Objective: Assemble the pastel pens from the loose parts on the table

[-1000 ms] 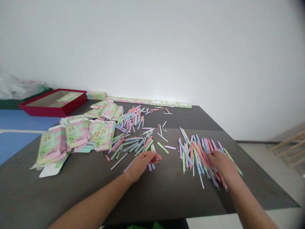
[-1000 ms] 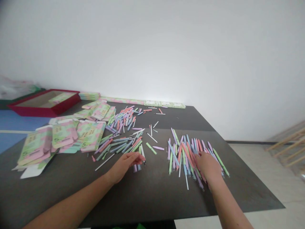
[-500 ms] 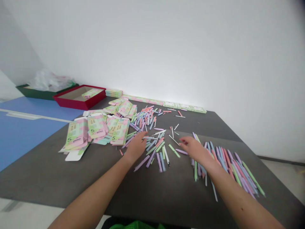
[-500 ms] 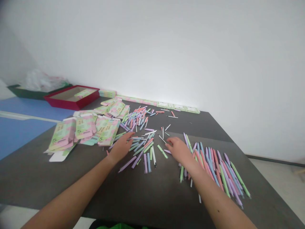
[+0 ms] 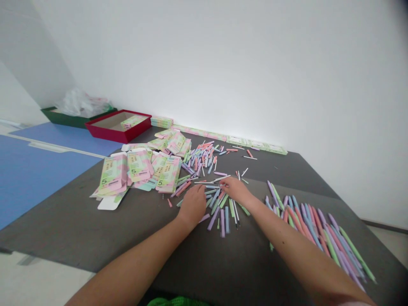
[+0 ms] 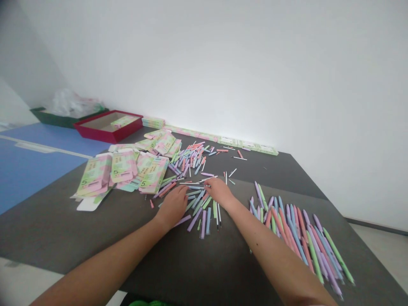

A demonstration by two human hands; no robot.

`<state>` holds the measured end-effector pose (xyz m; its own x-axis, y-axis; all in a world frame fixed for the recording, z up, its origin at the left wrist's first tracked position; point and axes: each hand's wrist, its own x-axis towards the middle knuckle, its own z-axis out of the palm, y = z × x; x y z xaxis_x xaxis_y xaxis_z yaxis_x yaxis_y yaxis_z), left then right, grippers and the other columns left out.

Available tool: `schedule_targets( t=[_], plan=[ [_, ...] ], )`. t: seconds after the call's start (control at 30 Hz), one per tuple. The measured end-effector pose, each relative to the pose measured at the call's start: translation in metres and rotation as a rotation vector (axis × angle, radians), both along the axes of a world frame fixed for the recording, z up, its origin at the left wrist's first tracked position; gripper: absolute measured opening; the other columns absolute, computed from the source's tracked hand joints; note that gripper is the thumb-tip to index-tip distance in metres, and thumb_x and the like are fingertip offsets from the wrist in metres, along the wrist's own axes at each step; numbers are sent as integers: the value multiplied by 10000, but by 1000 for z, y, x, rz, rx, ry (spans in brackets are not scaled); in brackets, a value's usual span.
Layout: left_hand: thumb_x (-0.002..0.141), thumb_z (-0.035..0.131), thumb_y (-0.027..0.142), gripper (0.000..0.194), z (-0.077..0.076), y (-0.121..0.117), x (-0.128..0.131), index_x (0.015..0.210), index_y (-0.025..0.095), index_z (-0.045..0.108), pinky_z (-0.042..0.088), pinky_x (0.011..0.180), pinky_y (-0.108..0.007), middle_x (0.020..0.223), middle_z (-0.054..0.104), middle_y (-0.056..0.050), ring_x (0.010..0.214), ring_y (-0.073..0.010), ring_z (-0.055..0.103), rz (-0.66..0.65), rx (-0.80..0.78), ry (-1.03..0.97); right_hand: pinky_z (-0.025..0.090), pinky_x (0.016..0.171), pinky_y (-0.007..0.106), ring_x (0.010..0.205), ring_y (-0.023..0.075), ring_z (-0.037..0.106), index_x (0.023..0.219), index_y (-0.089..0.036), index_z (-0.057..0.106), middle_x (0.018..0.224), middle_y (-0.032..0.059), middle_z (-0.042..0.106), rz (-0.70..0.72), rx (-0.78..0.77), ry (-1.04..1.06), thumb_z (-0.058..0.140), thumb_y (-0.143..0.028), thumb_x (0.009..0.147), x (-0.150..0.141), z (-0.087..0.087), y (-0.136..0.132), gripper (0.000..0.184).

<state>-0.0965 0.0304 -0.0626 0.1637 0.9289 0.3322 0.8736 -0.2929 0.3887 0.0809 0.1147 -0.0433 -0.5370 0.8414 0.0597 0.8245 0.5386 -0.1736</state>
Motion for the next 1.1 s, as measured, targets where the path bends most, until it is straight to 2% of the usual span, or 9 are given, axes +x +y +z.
schedule_targets(
  t=[0.17, 0.37, 0.43, 0.53, 0.63, 0.73, 0.9, 1.0, 1.1],
  plan=[
    [848, 400, 149, 264, 18, 11, -22, 1053, 140, 565, 436, 871, -330, 1031, 624, -107, 980, -208, 566, 159, 69, -82, 391, 804, 271, 947, 213, 586, 935, -176, 682, 967, 97, 670, 86, 11, -163, 513, -278, 847, -18, 3, 8, 216],
    [841, 414, 155, 252, 19, 20, -37, 1023, 131, 587, 451, 844, -341, 1003, 633, -112, 947, -222, 578, 223, 134, -110, 381, 741, 280, 910, 231, 601, 867, -162, 693, 911, 111, 682, 143, 48, -319, 553, -285, 815, -34, 5, 14, 193],
    [842, 413, 156, 252, 17, 23, -38, 1017, 135, 593, 452, 847, -338, 991, 636, -110, 944, -218, 580, 196, 141, -119, 367, 742, 282, 940, 229, 591, 873, -159, 684, 939, 116, 678, 142, 77, -343, 544, -257, 821, -35, 7, 12, 179],
    [856, 410, 176, 258, 16, 24, -37, 1036, 155, 593, 437, 886, -337, 1028, 633, -97, 976, -205, 572, 75, 146, -123, 339, 755, 302, 965, 231, 573, 885, -147, 663, 955, 130, 670, 140, 135, -357, 525, -231, 837, -33, 12, 8, 168],
    [862, 425, 201, 273, 14, 22, -30, 1092, 177, 570, 400, 945, -343, 1109, 611, -83, 1056, -200, 539, -55, 137, -112, 308, 762, 336, 929, 239, 572, 886, -142, 641, 921, 126, 670, 162, 195, -352, 524, -222, 842, -30, 24, 3, 148],
    [865, 437, 229, 297, 9, 20, -23, 1142, 181, 534, 402, 934, -358, 1116, 607, -85, 1061, -205, 537, -140, 101, -98, 275, 781, 363, 916, 245, 559, 876, -149, 624, 888, 103, 667, 213, 246, -339, 520, -216, 848, -28, 40, -3, 127],
    [870, 430, 221, 260, 2, 21, -18, 1094, 168, 552, 425, 869, -346, 1031, 623, -91, 980, -200, 564, -149, 57, -168, 248, 795, 360, 898, 223, 541, 865, -168, 610, 869, 76, 659, 351, 317, -316, 497, -206, 866, -27, 60, -12, 119],
    [855, 452, 204, 231, 3, 22, -17, 1041, 166, 582, 431, 837, -328, 969, 636, -81, 924, -194, 570, -169, 37, -245, 254, 796, 354, 874, 214, 543, 861, -162, 611, 844, 68, 661, 450, 352, -299, 518, -185, 853, -29, 67, -13, 96],
    [835, 480, 204, 207, 7, 22, -15, 996, 165, 605, 443, 790, -310, 914, 646, -67, 860, -187, 579, -171, -13, -334, 260, 841, 367, 872, 212, 550, 883, -162, 608, 834, 58, 665, 489, 372, -283, 539, -189, 843, -30, 74, -14, 85]
  ],
)
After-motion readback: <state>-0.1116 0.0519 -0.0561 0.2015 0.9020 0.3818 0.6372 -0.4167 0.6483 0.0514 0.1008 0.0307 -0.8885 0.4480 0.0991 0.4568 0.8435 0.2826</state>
